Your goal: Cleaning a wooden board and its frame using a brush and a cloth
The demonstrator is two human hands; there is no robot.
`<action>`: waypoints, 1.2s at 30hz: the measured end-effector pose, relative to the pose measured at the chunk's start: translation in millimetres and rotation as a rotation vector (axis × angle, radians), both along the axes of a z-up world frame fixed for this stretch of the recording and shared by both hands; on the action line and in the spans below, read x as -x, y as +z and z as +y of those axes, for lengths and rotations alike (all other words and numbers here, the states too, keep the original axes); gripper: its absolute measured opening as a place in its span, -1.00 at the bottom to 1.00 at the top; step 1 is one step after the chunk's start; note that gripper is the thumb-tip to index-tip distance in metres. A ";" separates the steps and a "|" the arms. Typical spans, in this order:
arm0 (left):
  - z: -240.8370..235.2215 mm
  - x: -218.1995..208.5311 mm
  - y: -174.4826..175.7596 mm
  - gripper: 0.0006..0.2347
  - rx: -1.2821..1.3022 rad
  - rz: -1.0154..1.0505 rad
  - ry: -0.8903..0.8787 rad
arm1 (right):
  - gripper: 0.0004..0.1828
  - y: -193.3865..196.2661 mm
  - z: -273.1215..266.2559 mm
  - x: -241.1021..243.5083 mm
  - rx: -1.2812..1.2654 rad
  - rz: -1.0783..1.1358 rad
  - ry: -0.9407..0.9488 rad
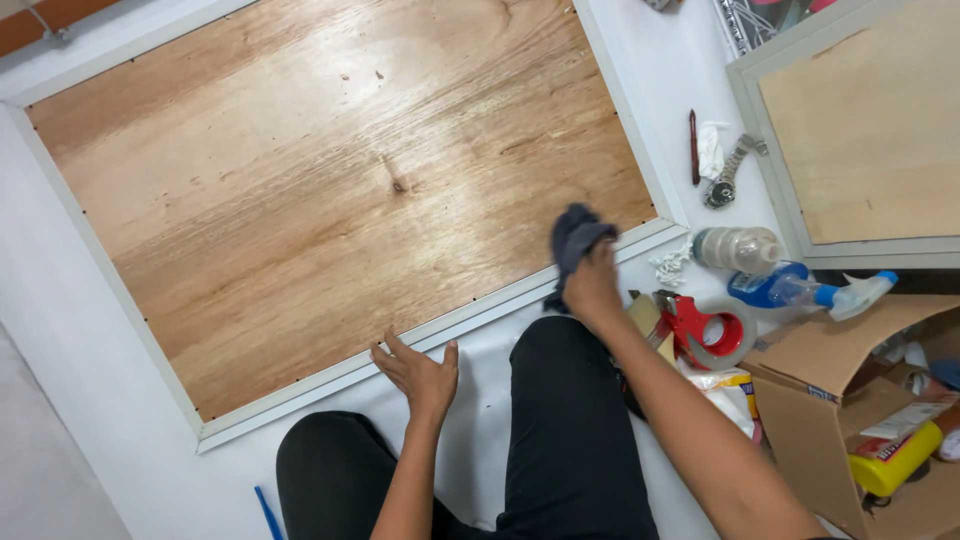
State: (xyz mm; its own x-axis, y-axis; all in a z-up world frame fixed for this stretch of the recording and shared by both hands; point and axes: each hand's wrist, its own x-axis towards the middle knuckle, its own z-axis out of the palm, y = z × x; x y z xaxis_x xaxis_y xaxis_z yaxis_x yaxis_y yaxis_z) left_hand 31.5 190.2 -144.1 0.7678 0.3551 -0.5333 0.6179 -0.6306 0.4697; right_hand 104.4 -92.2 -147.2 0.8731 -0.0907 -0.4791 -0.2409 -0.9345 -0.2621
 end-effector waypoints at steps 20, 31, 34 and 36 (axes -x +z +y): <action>356.1 12.2 -42.9 -0.03 -0.285 -0.011 0.584 | -0.38 13.3 234.1 57.1 -0.157 -0.075 0.106; 468.5 -32.2 18.0 0.18 0.009 0.236 0.361 | -0.33 -27.0 459.0 67.4 -0.452 -0.036 0.605; 488.8 -31.5 -26.2 0.14 0.039 0.299 0.355 | -0.40 -40.8 520.6 63.1 -0.474 -0.086 1.007; 498.5 -30.4 -58.8 0.11 0.038 0.293 0.359 | -0.48 -50.3 546.0 45.3 -0.477 -0.154 1.240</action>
State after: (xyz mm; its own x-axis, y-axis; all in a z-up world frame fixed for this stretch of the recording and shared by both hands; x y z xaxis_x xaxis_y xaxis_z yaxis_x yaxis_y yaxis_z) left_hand 61.9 688.7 -202.9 0.4151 0.5466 -0.7273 0.9039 -0.3382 0.2618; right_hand 59.1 453.8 -197.5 0.3036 0.9437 -0.1317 0.7557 -0.3227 -0.5699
